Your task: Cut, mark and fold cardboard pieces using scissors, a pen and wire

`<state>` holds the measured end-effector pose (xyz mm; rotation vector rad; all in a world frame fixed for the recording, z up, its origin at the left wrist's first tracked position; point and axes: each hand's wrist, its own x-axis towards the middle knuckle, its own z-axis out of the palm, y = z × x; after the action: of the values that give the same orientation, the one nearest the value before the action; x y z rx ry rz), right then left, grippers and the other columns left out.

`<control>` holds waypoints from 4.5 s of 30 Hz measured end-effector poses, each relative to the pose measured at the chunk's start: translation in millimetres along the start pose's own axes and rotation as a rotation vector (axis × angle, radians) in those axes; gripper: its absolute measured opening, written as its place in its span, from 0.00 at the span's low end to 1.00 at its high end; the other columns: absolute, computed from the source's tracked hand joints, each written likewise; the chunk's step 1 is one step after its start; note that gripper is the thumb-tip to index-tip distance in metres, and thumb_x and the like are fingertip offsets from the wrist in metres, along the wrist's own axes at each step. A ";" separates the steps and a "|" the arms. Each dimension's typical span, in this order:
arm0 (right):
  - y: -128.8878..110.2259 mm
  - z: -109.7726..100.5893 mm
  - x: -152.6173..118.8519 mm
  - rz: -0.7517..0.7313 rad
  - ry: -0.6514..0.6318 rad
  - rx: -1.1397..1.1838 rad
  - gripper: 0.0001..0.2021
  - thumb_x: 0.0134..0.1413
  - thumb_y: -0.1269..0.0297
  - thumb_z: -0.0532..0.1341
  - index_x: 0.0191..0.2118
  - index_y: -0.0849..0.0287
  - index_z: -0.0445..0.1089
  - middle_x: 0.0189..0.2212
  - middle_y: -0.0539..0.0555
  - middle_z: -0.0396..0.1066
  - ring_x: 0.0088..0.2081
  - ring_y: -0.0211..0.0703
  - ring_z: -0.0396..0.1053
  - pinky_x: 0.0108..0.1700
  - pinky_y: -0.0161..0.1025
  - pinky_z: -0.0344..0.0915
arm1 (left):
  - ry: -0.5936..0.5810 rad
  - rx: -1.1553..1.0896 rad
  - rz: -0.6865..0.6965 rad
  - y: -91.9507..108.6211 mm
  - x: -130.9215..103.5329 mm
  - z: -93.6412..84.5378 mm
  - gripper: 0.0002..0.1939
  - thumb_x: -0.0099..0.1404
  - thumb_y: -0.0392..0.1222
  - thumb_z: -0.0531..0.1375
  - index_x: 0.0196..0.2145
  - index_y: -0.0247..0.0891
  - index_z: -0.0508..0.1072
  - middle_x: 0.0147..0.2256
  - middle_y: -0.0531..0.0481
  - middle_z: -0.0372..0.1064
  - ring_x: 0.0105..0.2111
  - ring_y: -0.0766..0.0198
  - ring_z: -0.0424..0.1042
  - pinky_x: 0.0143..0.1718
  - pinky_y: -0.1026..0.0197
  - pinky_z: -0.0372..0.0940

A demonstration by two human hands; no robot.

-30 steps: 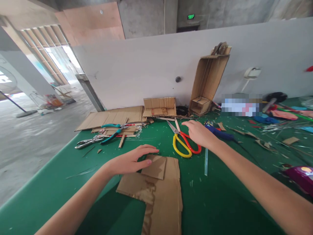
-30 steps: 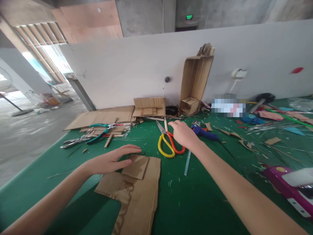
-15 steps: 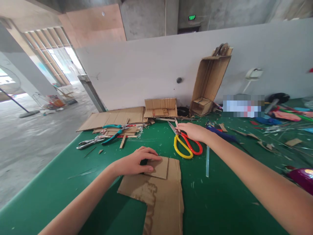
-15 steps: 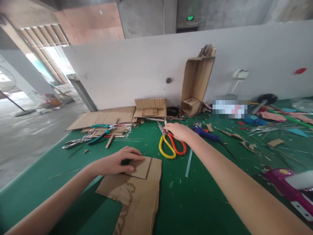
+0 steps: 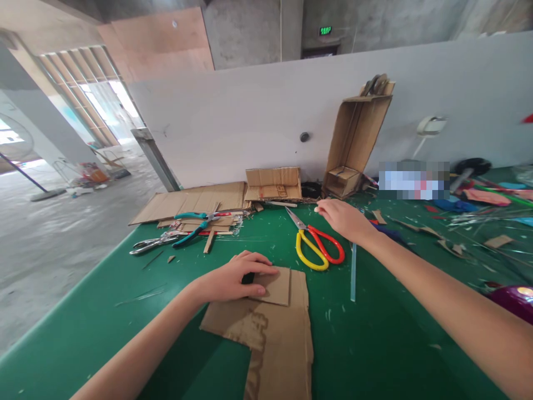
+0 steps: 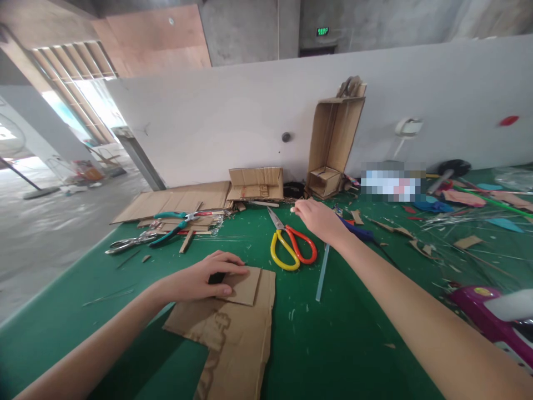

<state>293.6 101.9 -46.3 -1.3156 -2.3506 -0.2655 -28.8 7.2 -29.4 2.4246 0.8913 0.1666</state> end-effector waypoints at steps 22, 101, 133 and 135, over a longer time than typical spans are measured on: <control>-132.6 -40.9 -42.0 0.538 0.012 1.868 0.11 0.60 0.56 0.52 0.38 0.55 0.66 0.24 0.46 0.54 0.24 0.34 0.54 0.25 0.33 0.56 | -0.028 0.099 -0.106 7.1 -3.3 0.4 0.22 0.63 0.51 0.56 0.56 0.59 0.63 0.49 0.50 0.58 0.50 0.56 0.57 0.54 0.51 0.52; -183.0 -6.4 -68.7 -0.434 -0.035 0.338 0.07 0.55 0.70 0.53 0.30 0.61 0.68 0.26 0.53 0.69 0.30 0.41 0.66 0.30 0.36 0.60 | -0.046 -0.004 -0.062 -9.8 -0.9 3.8 0.22 0.63 0.54 0.56 0.56 0.58 0.64 0.48 0.50 0.59 0.50 0.57 0.57 0.55 0.53 0.50; -135.9 -36.4 -60.2 0.040 -0.369 0.895 0.06 0.44 0.73 0.57 0.21 0.58 0.61 0.21 0.46 0.64 0.24 0.34 0.59 0.27 0.33 0.54 | -0.075 0.048 -0.082 -4.1 -3.1 2.7 0.22 0.65 0.53 0.53 0.57 0.61 0.60 0.48 0.51 0.58 0.49 0.56 0.57 0.55 0.52 0.49; -130.6 -29.8 -57.5 0.114 -0.418 1.017 0.05 0.43 0.72 0.58 0.21 0.59 0.62 0.22 0.47 0.64 0.24 0.34 0.59 0.25 0.32 0.54 | -0.085 0.058 -0.085 -3.3 -2.7 2.3 0.23 0.65 0.54 0.53 0.58 0.62 0.59 0.48 0.51 0.57 0.49 0.56 0.57 0.55 0.52 0.49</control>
<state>217.6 -22.3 -40.6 -0.9928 -2.1375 1.1816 -32.1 6.6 -32.9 2.4217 0.9711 0.0070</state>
